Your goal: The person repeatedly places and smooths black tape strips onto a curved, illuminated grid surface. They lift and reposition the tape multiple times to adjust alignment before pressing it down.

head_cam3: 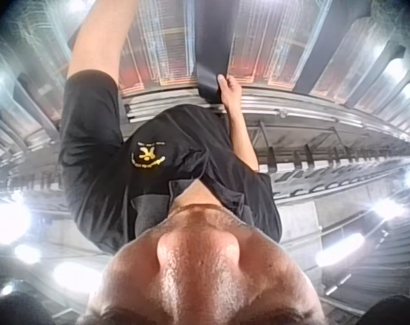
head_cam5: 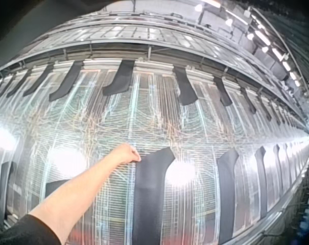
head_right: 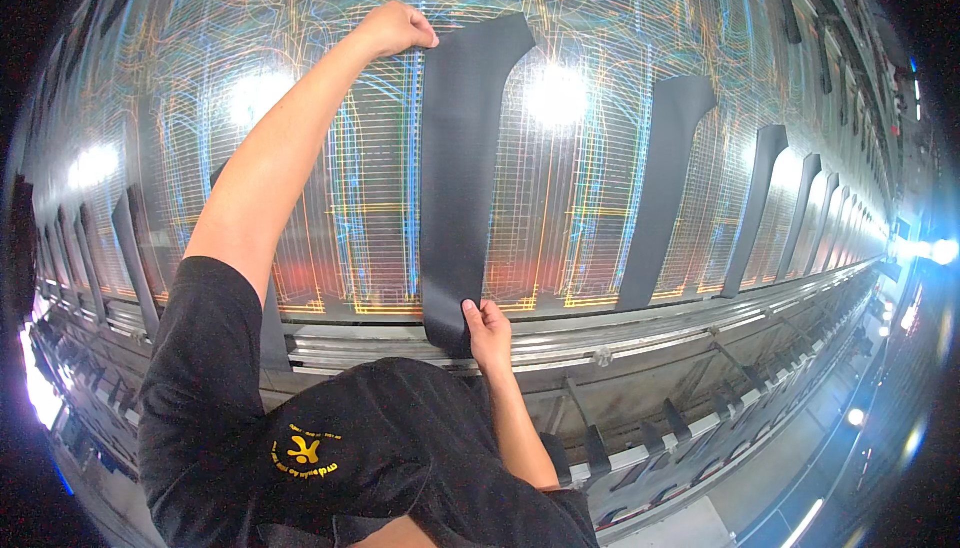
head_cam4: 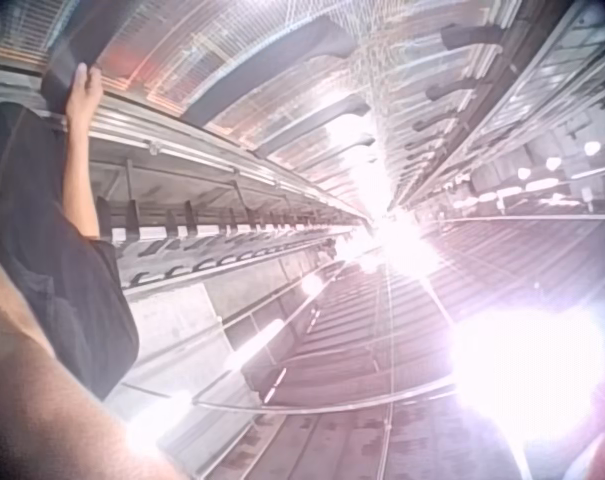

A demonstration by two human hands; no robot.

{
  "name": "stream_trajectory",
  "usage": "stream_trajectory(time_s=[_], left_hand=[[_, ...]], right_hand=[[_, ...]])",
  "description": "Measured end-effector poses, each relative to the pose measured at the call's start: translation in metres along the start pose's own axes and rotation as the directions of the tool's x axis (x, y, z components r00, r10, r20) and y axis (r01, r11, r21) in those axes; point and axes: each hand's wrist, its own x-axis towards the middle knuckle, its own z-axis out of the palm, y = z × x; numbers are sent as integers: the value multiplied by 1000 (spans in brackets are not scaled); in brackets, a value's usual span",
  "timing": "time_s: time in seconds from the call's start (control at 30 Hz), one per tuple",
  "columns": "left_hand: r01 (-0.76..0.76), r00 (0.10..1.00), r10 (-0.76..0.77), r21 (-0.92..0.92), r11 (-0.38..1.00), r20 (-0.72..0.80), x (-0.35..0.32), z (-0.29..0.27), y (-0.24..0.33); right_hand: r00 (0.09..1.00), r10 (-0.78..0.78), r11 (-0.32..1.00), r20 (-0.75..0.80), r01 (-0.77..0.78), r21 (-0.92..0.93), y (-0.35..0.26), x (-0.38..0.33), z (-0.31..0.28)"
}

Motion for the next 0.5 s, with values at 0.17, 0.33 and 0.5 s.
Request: stream_trajectory(time_s=[0.17, 0.33, 0.5], left_hand=[[0, 1000, 0, 24, 1000, -4, -1, -2, 4], [19, 1000, -19, -2, 1000, 14, 0, -2, 1], [28, 1000, -28, -26, 999, 8, -1, 1, -1]], right_hand=[[999, -39, 999, 8, 39, 29, -1, -3, 0], [999, -43, 999, 18, 43, 17, 2, -2, -3], [999, -31, 999, 17, 31, 19, -1, -2, -2]])
